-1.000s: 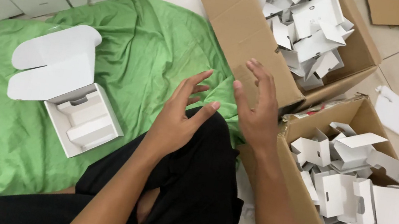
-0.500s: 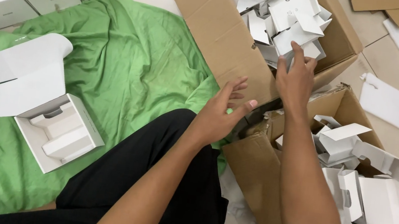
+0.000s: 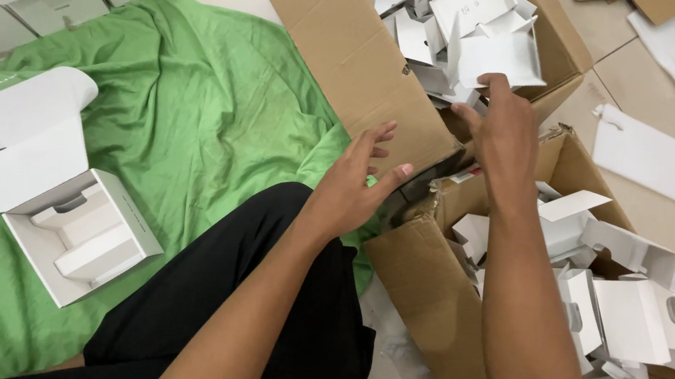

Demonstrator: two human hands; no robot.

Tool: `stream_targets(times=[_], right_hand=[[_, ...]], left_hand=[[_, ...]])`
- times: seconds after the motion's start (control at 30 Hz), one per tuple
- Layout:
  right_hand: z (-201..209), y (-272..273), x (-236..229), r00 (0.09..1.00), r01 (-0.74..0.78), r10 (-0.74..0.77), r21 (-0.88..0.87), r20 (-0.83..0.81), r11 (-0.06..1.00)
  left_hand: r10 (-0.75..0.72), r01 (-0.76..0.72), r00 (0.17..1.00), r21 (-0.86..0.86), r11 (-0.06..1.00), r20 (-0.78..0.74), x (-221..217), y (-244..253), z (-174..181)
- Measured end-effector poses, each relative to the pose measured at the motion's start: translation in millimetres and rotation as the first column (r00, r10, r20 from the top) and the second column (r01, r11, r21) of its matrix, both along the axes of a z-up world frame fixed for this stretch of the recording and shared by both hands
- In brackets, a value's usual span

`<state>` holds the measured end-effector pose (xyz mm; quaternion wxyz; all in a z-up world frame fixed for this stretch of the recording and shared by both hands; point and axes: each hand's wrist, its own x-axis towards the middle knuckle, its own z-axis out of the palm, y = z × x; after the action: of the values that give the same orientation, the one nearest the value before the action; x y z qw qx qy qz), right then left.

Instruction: The person packages warranty leaflets and electronic devices into white product boxes.

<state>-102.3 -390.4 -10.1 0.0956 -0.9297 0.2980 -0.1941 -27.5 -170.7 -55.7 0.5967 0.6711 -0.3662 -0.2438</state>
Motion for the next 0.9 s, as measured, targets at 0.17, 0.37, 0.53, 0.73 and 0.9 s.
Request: stream_targets(times=[0.17,0.37,0.53,0.73,0.9], right_hand=[[48.6,63.5,-30.9,0.958,-0.002,-0.034,0.127,0.286,0.992],[61.4,105.2,-53.7,0.824,-0.344,0.021,0.471,0.565,0.813],[52.1,118.6,-56.6,0.81,-0.426,-0.099,0.696,0.578,0.577],[38.6,127.0,-42.6,0.772,-0.52,-0.137,0.741,0.621,0.424],[45.7,148.9,-25.8,0.88,-0.394,-0.011,0.744,0.474,0.54]], left_hand=[[0.016,-0.016,1.0,-0.024,1.0,-0.01,0.3,-0.5,5.1],[0.032,-0.045,0.994,-0.134,0.99,-0.102,-1.2,5.9,12.9],[0.062,-0.098,0.984,-0.213,0.972,-0.169,3.8,26.2,17.4],[0.128,-0.214,0.952,-0.31,0.926,-0.276,24.1,64.3,33.7],[0.298,-0.331,0.937,-0.187,0.925,-0.184,34.1,112.4,73.1]])
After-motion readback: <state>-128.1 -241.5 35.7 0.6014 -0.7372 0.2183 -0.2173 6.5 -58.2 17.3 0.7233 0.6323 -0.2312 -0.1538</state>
